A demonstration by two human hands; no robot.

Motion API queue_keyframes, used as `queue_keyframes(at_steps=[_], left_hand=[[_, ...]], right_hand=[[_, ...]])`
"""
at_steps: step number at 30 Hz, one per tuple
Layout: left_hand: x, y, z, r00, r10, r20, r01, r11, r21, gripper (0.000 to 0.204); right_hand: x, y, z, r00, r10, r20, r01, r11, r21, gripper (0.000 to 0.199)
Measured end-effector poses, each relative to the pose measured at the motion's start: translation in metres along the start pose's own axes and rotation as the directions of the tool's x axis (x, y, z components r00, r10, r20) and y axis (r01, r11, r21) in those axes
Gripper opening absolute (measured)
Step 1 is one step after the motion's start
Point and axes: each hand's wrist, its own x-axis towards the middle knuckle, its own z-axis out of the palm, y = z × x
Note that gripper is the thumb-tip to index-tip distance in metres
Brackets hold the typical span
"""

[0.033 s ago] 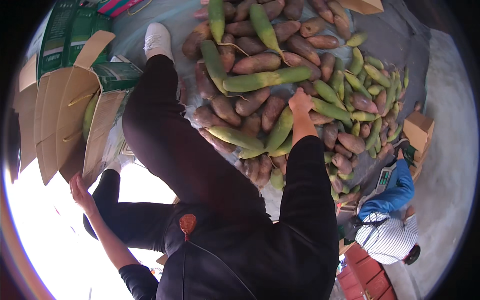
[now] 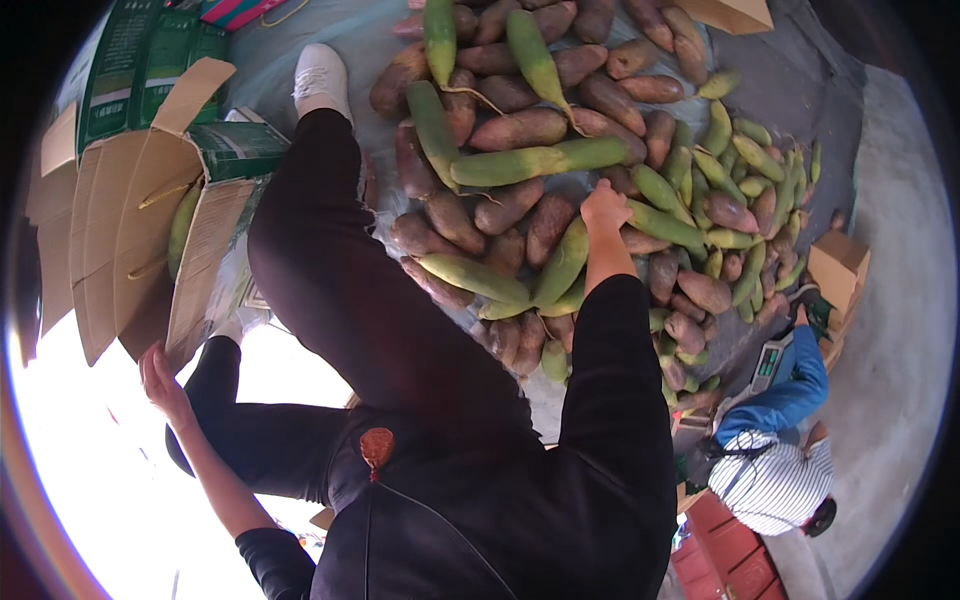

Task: Sorting corn and weighing it in a cardboard box on an electronic scale.

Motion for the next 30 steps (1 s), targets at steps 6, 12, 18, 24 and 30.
queue_keyframes(at_steps=[6, 12, 18, 24, 30], left_hand=[[-0.004, 0.004, -0.002, 1.000, -0.006, 0.004, 0.006, 1.000, 0.026, 0.022], [-0.004, 0.004, -0.003, 1.000, 0.022, 0.019, -0.023, 0.999, 0.044, 0.023], [-0.004, 0.003, -0.003, 0.999, 0.022, 0.030, -0.023, 0.999, 0.037, 0.023], [-0.005, 0.001, -0.003, 1.000, 0.021, 0.020, -0.022, 0.999, 0.047, 0.023], [-0.007, -0.009, -0.004, 0.999, 0.001, 0.037, -0.001, 1.000, 0.010, 0.023]], right_hand=[[0.002, -0.013, -0.003, 0.999, -0.021, 0.030, 0.027, 0.983, -0.184, 0.032], [0.016, -0.006, -0.007, 1.000, 0.011, 0.005, -0.011, 0.992, -0.128, 0.029], [0.018, -0.001, 0.001, 0.997, 0.048, -0.068, -0.048, 0.999, -0.002, 0.025], [0.022, -0.005, 0.003, 0.996, 0.070, -0.048, -0.069, 0.997, 0.034, 0.027], [0.015, -0.005, 0.000, 0.998, 0.049, -0.042, -0.047, 0.997, 0.054, 0.030]])
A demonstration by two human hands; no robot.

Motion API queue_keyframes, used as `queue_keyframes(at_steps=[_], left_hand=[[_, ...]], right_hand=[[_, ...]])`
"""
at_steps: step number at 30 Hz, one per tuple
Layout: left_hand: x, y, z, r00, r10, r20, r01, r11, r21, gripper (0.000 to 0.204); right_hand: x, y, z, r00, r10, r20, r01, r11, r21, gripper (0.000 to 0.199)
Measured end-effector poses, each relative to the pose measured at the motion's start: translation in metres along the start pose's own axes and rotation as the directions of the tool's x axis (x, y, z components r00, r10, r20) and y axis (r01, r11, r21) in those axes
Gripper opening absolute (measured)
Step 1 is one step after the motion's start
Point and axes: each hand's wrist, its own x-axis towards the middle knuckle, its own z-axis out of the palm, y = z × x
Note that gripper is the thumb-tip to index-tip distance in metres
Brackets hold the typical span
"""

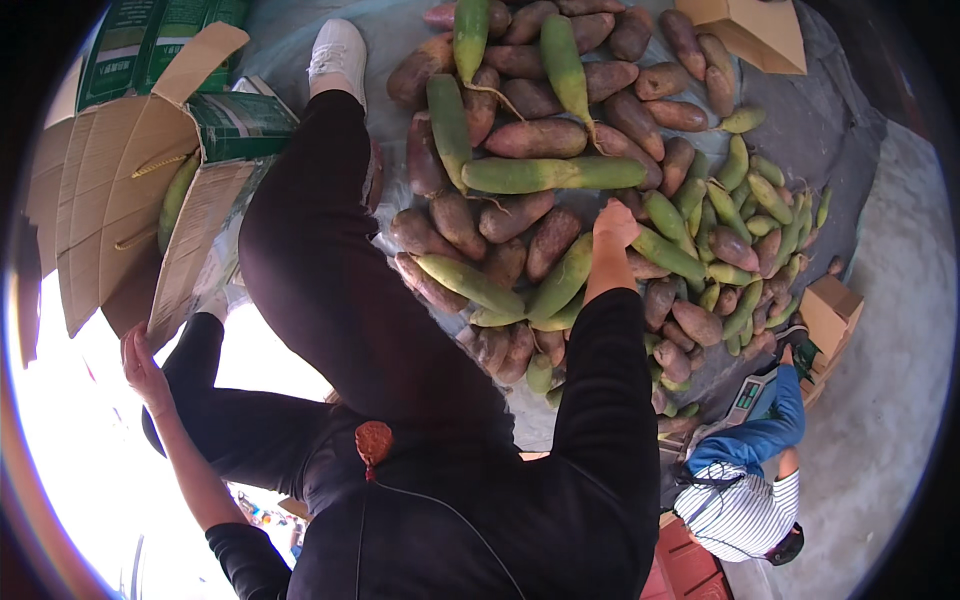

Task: Sorting corn and weighing it in a cardboard box on an electronic scale.

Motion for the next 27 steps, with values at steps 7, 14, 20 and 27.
queue_keyframes(at_steps=[7, 14, 20, 27], left_hand=[[0.002, 0.001, 0.006, 1.000, -0.021, -0.011, 0.021, 0.999, -0.024, 0.023], [0.010, -0.003, 0.009, 0.998, 0.063, -0.030, -0.065, 0.996, -0.053, 0.022], [0.013, -0.009, 0.007, 0.980, 0.187, -0.066, -0.189, 0.982, -0.017, 0.020], [0.013, -0.006, 0.008, 0.980, 0.182, -0.081, -0.189, 0.978, -0.090, 0.021]], right_hand=[[0.009, 0.022, 0.009, 0.990, -0.045, -0.136, 0.053, 0.997, 0.055, 0.024], [-0.022, 0.060, 0.025, 0.953, -0.086, -0.291, 0.277, 0.639, 0.717, 0.014], [-0.093, 0.039, -0.018, 0.889, -0.190, -0.417, 0.453, 0.225, 0.863, 0.011], [-0.195, -0.046, -0.047, 0.799, -0.441, -0.409, 0.548, 0.254, 0.797, 0.012]])
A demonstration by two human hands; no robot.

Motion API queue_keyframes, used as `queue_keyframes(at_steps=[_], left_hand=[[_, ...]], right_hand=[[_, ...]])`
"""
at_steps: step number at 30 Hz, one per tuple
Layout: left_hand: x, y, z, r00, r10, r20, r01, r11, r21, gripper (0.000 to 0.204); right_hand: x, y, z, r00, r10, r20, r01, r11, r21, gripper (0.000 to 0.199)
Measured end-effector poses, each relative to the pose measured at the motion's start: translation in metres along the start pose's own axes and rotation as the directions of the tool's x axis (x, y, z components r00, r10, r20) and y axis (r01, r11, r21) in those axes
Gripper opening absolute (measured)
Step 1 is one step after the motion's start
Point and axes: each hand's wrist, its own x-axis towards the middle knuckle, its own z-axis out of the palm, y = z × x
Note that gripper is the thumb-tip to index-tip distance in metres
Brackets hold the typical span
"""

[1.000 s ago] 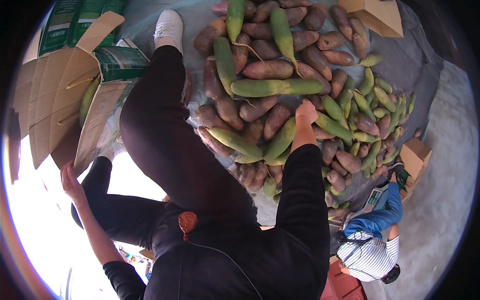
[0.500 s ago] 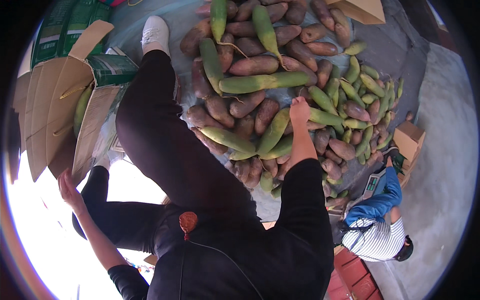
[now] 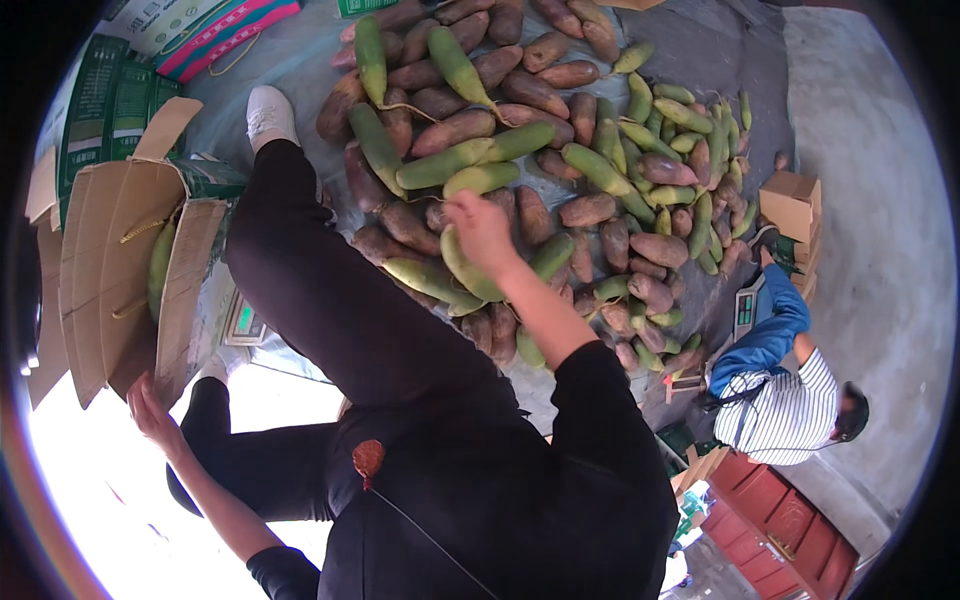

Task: Sorting corn and weighing it in a cardboard box on an electronic scale.

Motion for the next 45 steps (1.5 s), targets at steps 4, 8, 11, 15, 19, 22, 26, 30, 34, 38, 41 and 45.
queue_keyframes(at_steps=[4, 8, 11, 15, 19, 22, 26, 30, 34, 38, 41, 45], left_hand=[[-0.002, 0.001, -0.002, 1.000, 0.008, 0.013, -0.009, 1.000, 0.024, 0.021], [-0.004, -0.001, -0.002, 1.000, 0.028, 0.014, -0.028, 0.999, 0.030, 0.022], [-0.004, 0.003, -0.006, 0.999, -0.033, 0.007, 0.033, 0.999, 0.007, 0.022], [0.000, 0.009, 0.004, 0.996, -0.089, 0.002, 0.089, 0.996, -0.021, 0.023], [-0.009, -0.007, -0.003, 0.973, -0.226, -0.037, 0.224, 0.973, -0.062, 0.026], [-0.011, -0.004, -0.002, 0.966, -0.258, -0.018, 0.258, 0.966, 0.025, 0.024], [0.004, 0.033, -0.007, 0.944, -0.328, 0.035, 0.327, 0.945, 0.023, 0.020], [0.008, 0.038, -0.006, 0.974, -0.225, -0.020, 0.225, 0.960, 0.166, 0.017], [0.008, 0.042, -0.011, 0.984, -0.171, -0.042, 0.176, 0.969, 0.175, 0.015], [0.007, 0.040, -0.012, 0.986, -0.142, -0.088, 0.155, 0.975, 0.159, 0.014], [0.005, 0.038, -0.016, 0.985, -0.163, -0.047, 0.168, 0.976, 0.140, 0.019], [0.003, 0.040, -0.022, 0.989, -0.132, -0.068, 0.138, 0.986, 0.095, 0.015]], right_hand=[[0.004, -0.012, 0.026, 0.994, -0.042, 0.106, 0.048, 0.997, -0.055, 0.013], [0.020, -0.013, 0.012, 0.994, 0.044, 0.098, -0.041, 0.998, -0.039, 0.013], [0.055, 0.013, -0.020, 0.953, -0.266, -0.147, 0.203, 0.916, -0.346, 0.014], [0.097, 0.088, -0.100, 0.935, -0.250, -0.252, -0.062, 0.584, -0.809, 0.024], [0.122, 0.105, -0.129, 0.944, 0.152, -0.292, -0.314, 0.151, -0.937, 0.030], [0.132, 0.132, -0.150, 0.912, 0.319, -0.260, -0.288, 0.044, -0.957, 0.071], [0.126, 0.122, -0.155, 0.866, 0.476, -0.156, -0.225, 0.093, -0.970, 0.080], [0.120, 0.124, -0.149, 0.902, 0.404, -0.149, -0.123, -0.091, -0.988, 0.061], [0.104, 0.118, -0.141, 0.937, 0.341, -0.081, -0.053, -0.089, -0.995, 0.059], [0.085, 0.100, -0.137, 0.967, 0.253, -0.012, -0.012, 0.000, -1.000, 0.060], [0.071, 0.086, -0.142, 0.991, 0.117, -0.067, -0.089, 0.196, -0.977, 0.061], [0.061, 0.067, -0.144, 0.961, 0.115, -0.252, -0.265, 0.652, -0.711, 0.060]])
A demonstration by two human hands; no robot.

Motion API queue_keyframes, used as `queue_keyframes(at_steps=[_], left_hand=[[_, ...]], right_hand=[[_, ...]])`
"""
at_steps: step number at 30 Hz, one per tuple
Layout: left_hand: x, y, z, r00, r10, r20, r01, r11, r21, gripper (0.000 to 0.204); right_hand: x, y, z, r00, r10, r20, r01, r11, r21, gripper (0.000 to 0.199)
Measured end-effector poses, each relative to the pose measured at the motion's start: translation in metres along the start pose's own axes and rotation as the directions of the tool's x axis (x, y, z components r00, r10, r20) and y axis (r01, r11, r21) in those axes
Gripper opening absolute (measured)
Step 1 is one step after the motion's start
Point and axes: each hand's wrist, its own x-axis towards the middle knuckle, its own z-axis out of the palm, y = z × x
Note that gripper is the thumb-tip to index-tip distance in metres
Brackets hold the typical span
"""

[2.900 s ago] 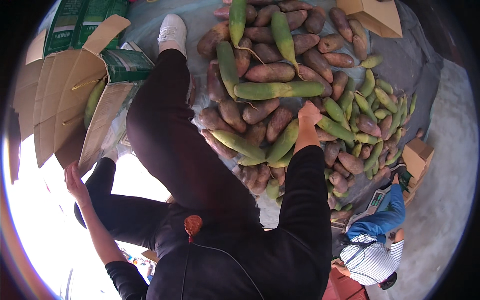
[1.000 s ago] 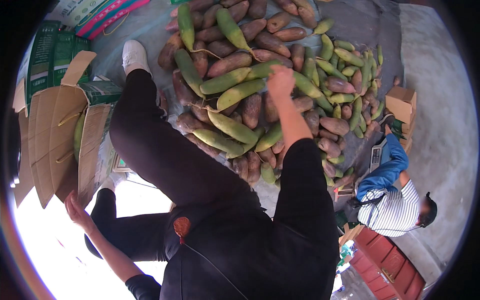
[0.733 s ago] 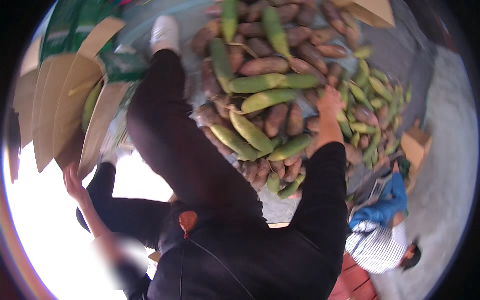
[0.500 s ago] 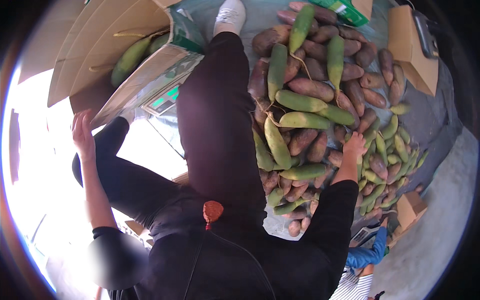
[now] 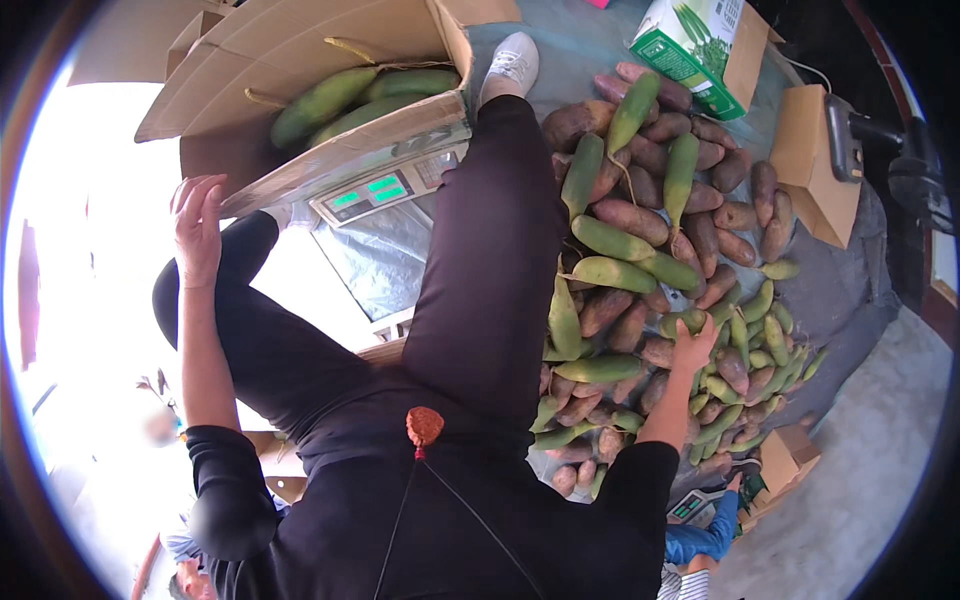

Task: Sorting corn and weighing it in a cardboard box on an electronic scale.

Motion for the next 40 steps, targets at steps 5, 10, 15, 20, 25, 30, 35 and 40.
queue_keyframes(at_steps=[5, 10, 15, 20, 25, 30, 35, 40], left_hand=[[-0.001, -0.004, -0.005, 0.996, 0.057, -0.065, -0.058, 0.998, -0.018, 0.012], [-0.006, -0.005, -0.012, 0.991, 0.035, -0.126, -0.043, 0.997, -0.058, 0.012], [-0.009, -0.006, -0.016, 0.984, 0.025, -0.178, -0.044, 0.994, -0.104, 0.009], [-0.009, -0.008, -0.021, 0.974, -0.056, -0.219, 0.013, 0.981, -0.192, 0.011], [-0.012, -0.018, -0.023, 0.971, -0.047, -0.233, 0.007, 0.986, -0.170, 0.014], [-0.016, -0.020, -0.025, 0.946, -0.261, -0.192, 0.192, 0.929, -0.316, 0.015], [-0.017, -0.040, -0.034, 0.886, -0.419, -0.199, 0.262, 0.805, -0.532, 0.026], [-0.004, -0.084, -0.048, 0.855, -0.518, -0.007, 0.484, 0.803, -0.348, 0.041]], right_hand=[[-0.016, -0.012, -0.011, 0.959, -0.243, -0.146, 0.275, 0.923, 0.269, 0.057], [-0.049, -0.092, -0.048, 0.880, -0.472, -0.061, 0.475, 0.864, 0.165, 0.060], [-0.050, -0.149, -0.038, 0.848, -0.525, 0.072, 0.476, 0.816, 0.328, 0.052], [-0.020, -0.207, -0.055, 0.827, -0.545, 0.141, 0.433, 0.776, 0.459, 0.040], [-0.028, -0.317, -0.100, 0.701, -0.710, 0.063, 0.512, 0.564, 0.648, 0.032], [-0.056, -0.409, -0.119, 0.614, -0.789, 0.031, 0.555, 0.459, 0.694, 0.030], [-0.053, -0.461, -0.103, 0.646, -0.759, 0.084, 0.628, 0.590, 0.508, 0.032], [-0.055, -0.491, -0.099, 0.605, -0.756, 0.250, 0.723, 0.653, 0.225, 0.036]])
